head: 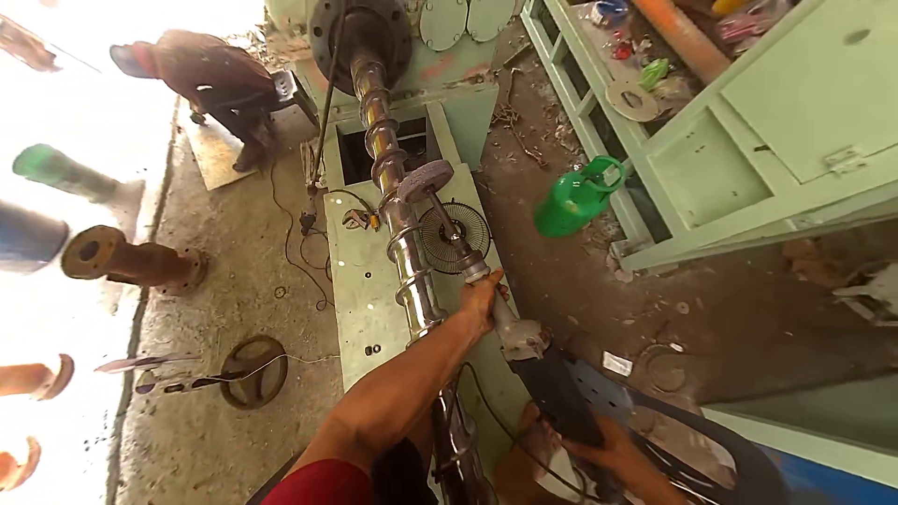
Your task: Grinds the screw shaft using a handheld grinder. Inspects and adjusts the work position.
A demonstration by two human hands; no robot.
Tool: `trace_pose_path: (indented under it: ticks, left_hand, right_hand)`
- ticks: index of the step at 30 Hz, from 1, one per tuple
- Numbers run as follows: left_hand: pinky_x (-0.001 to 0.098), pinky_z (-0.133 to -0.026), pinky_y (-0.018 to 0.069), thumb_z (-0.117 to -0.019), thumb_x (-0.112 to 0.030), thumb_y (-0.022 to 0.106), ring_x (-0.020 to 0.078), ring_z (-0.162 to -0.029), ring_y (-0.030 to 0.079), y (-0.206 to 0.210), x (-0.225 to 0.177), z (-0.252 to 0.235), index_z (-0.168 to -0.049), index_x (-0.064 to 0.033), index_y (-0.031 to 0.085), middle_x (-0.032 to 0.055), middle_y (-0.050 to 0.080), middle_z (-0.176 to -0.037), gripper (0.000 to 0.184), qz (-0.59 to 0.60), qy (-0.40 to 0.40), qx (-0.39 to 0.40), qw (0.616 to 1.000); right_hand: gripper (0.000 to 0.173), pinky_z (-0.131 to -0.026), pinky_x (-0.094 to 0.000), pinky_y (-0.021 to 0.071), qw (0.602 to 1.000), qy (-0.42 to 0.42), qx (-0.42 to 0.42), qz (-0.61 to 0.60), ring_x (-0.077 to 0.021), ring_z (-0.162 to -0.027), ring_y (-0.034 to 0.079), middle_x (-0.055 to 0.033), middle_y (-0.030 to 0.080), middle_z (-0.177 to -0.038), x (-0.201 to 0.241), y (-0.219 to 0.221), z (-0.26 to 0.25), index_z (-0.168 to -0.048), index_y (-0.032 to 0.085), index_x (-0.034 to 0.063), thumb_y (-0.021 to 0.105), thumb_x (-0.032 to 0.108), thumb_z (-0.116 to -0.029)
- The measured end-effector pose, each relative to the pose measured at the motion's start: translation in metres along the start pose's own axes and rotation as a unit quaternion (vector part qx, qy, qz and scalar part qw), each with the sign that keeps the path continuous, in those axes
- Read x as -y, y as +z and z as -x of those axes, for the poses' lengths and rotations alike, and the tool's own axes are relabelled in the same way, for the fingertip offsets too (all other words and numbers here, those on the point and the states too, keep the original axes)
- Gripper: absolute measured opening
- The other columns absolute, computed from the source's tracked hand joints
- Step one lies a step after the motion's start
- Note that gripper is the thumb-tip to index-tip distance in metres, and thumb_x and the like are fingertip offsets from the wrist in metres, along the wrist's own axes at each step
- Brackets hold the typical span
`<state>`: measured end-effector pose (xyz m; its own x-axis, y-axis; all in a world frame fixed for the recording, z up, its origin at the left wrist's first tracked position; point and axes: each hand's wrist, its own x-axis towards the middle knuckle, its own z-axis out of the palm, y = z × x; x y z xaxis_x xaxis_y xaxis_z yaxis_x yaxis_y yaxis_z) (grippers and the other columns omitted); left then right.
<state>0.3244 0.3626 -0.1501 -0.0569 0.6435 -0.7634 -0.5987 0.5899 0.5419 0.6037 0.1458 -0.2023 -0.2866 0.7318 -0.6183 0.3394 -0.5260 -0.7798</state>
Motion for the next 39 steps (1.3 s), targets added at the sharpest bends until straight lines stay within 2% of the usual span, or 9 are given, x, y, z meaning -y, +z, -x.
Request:
trace_pose_path:
  ticks: [4,7,10,12,19,22,27,33,39]
  left_hand:
    - [0.0299,-0.054,0.0571,-0.0985,-0.019,0.071,0.0171,-0.057,0.062,0.001,0.009,-0.006,-0.116,0.0002,0.054,0.0093,0.060,-0.073,0.031,-0.005,-0.026,-0.006,1.000]
    - [0.0299,-0.053,0.0567,-0.0973,-0.020,0.072,0.0167,-0.057,0.062,0.003,0.010,0.000,-0.114,0.0002,0.054,0.0088,0.059,-0.073,0.032,-0.011,-0.039,-0.015,0.999]
    - [0.0305,-0.054,0.0560,-0.0978,-0.020,0.071,0.0172,-0.058,0.061,-0.001,0.012,0.004,-0.115,-0.0005,0.054,0.0090,0.058,-0.075,0.031,-0.002,-0.044,-0.020,0.999]
    - [0.0312,-0.053,0.0557,-0.0983,-0.020,0.070,0.0174,-0.058,0.060,-0.005,0.012,0.004,-0.115,-0.0019,0.053,0.0084,0.057,-0.075,0.030,0.018,-0.044,-0.010,0.999]
    - [0.0313,-0.052,0.0550,-0.1001,-0.021,0.067,0.0171,-0.056,0.058,-0.023,0.006,0.003,-0.113,-0.0049,0.052,0.0069,0.055,-0.073,0.025,0.047,-0.058,0.012,0.997]
    - [0.0310,-0.052,0.0555,-0.0997,-0.020,0.067,0.0170,-0.056,0.059,-0.024,0.005,0.001,-0.112,-0.0052,0.052,0.0068,0.056,-0.073,0.024,0.056,-0.058,0.029,0.996]
    - [0.0309,-0.053,0.0551,-0.0974,-0.014,0.068,0.0172,-0.056,0.059,-0.023,0.007,-0.008,-0.113,-0.0046,0.052,0.0072,0.056,-0.073,0.024,0.061,-0.065,0.040,0.995]
    - [0.0306,-0.050,0.0541,-0.0960,-0.010,0.067,0.0170,-0.055,0.057,-0.020,0.011,-0.017,-0.108,-0.0050,0.052,0.0072,0.055,-0.072,0.020,0.057,-0.080,0.032,0.995]
    - [0.0307,-0.053,0.0548,-0.0962,-0.012,0.067,0.0168,-0.057,0.058,-0.016,0.016,-0.027,-0.110,-0.0046,0.053,0.0075,0.056,-0.075,0.021,0.048,-0.075,0.024,0.996]
  right_hand:
    - [0.039,-0.066,-0.0379,0.0618,0.998,0.007,-0.016,-0.056,-0.0166,-0.067,0.070,-0.0059,0.073,-0.080,-0.006,0.015,0.016,-0.101,0.072,0.0034,0.087,0.030,-0.0775]
    - [0.040,-0.066,-0.0366,0.0615,0.995,0.050,-0.044,-0.079,-0.0163,-0.066,0.069,-0.0061,0.073,-0.079,0.002,0.022,0.025,-0.102,0.071,0.0035,0.089,0.027,-0.0747]
    - [0.045,-0.061,-0.0375,0.0599,0.990,0.108,-0.088,-0.028,-0.0179,-0.060,0.066,-0.0075,0.070,-0.074,0.013,0.026,0.032,-0.101,0.071,0.0038,0.092,0.030,-0.0711]
    - [0.043,-0.058,-0.0370,0.0586,0.987,0.122,-0.102,0.011,-0.0178,-0.056,0.064,-0.0075,0.069,-0.071,0.022,0.026,0.035,-0.099,0.071,0.0045,0.092,0.030,-0.0726]
    - [0.045,-0.062,-0.0388,0.0604,0.991,0.112,-0.063,0.027,-0.0198,-0.060,0.067,-0.0085,0.071,-0.074,0.036,0.027,0.045,-0.102,0.072,0.0051,0.090,0.038,-0.0776]
    - [0.043,-0.064,-0.0399,0.0619,0.990,0.099,-0.083,0.050,-0.0211,-0.062,0.069,-0.0092,0.073,-0.078,0.041,0.031,0.045,-0.105,0.072,0.0050,0.089,0.034,-0.0788]
    - [0.038,-0.063,-0.0404,0.0623,0.982,0.097,-0.137,0.087,-0.0207,-0.061,0.069,-0.0095,0.073,-0.078,0.038,0.036,0.038,-0.104,0.071,0.0046,0.089,0.025,-0.0763]
    - [0.039,-0.059,-0.0414,0.0614,0.976,0.096,-0.157,0.115,-0.0210,-0.058,0.069,-0.0093,0.073,-0.077,0.028,0.031,0.029,-0.102,0.071,0.0053,0.088,0.025,-0.0738]
    - [0.038,-0.057,-0.0412,0.0602,0.975,0.094,-0.156,0.130,-0.0203,-0.057,0.067,-0.0081,0.072,-0.076,0.028,0.023,0.026,-0.102,0.072,0.0074,0.088,0.025,-0.0736]
